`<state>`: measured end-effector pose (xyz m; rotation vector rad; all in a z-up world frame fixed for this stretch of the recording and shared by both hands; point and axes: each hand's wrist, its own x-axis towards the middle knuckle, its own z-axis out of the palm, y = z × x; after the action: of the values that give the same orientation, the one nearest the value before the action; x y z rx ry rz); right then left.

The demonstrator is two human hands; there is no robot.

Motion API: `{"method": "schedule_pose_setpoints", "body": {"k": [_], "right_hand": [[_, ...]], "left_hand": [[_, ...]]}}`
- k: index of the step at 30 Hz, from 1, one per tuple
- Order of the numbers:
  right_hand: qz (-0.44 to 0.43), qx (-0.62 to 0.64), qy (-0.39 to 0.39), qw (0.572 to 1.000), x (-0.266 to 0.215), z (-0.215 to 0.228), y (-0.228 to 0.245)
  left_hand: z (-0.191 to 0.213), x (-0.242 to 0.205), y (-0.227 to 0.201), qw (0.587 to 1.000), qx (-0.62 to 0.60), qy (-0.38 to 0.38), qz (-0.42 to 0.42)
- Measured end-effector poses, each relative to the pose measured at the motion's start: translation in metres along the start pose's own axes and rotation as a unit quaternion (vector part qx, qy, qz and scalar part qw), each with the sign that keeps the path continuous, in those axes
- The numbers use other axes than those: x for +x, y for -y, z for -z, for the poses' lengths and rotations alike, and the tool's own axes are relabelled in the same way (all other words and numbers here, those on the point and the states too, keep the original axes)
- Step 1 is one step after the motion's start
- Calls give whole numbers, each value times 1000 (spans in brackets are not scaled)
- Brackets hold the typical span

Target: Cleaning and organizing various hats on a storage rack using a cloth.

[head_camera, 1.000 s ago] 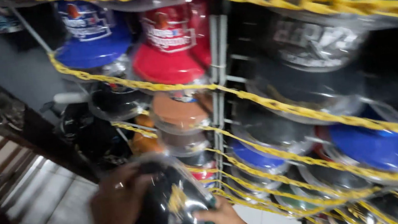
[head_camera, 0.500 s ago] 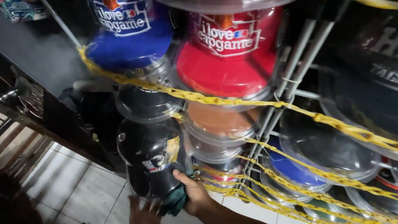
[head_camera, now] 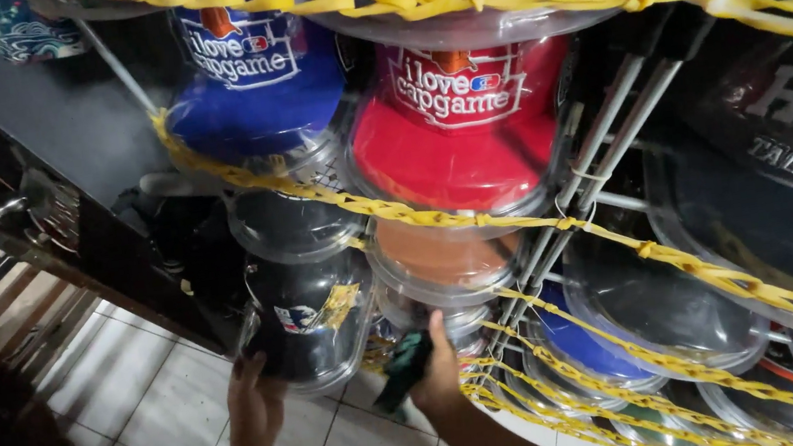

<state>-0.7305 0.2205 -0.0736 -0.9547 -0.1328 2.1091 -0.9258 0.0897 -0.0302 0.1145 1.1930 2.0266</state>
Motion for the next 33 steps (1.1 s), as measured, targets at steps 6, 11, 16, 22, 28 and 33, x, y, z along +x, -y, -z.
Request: {"method": "schedule_pose_setpoints", "body": {"k": [6, 11, 16, 22, 28, 33], "right_hand": [[17, 26, -50, 998, -21, -23, 25], [58, 70, -103, 991, -21, -17, 18], [22, 65, -62, 996, -21, -8, 4], [39, 70, 3, 997, -30, -18, 7], [34, 62, -2, 998, -40, -27, 13], [43, 54, 5, 998, -24, -14, 7]], "left_hand": [[-23, -5, -16, 1000, 3, 13, 0], [-21, 3, -2, 999, -30, 17, -22], [-5, 35, 17, 1000, -14, -13, 17], [-27, 54, 2, 999, -17, 20, 34], [-12, 88, 18, 997, -42, 46, 49], [-8, 116, 41, 996, -72, 37, 45]]}}
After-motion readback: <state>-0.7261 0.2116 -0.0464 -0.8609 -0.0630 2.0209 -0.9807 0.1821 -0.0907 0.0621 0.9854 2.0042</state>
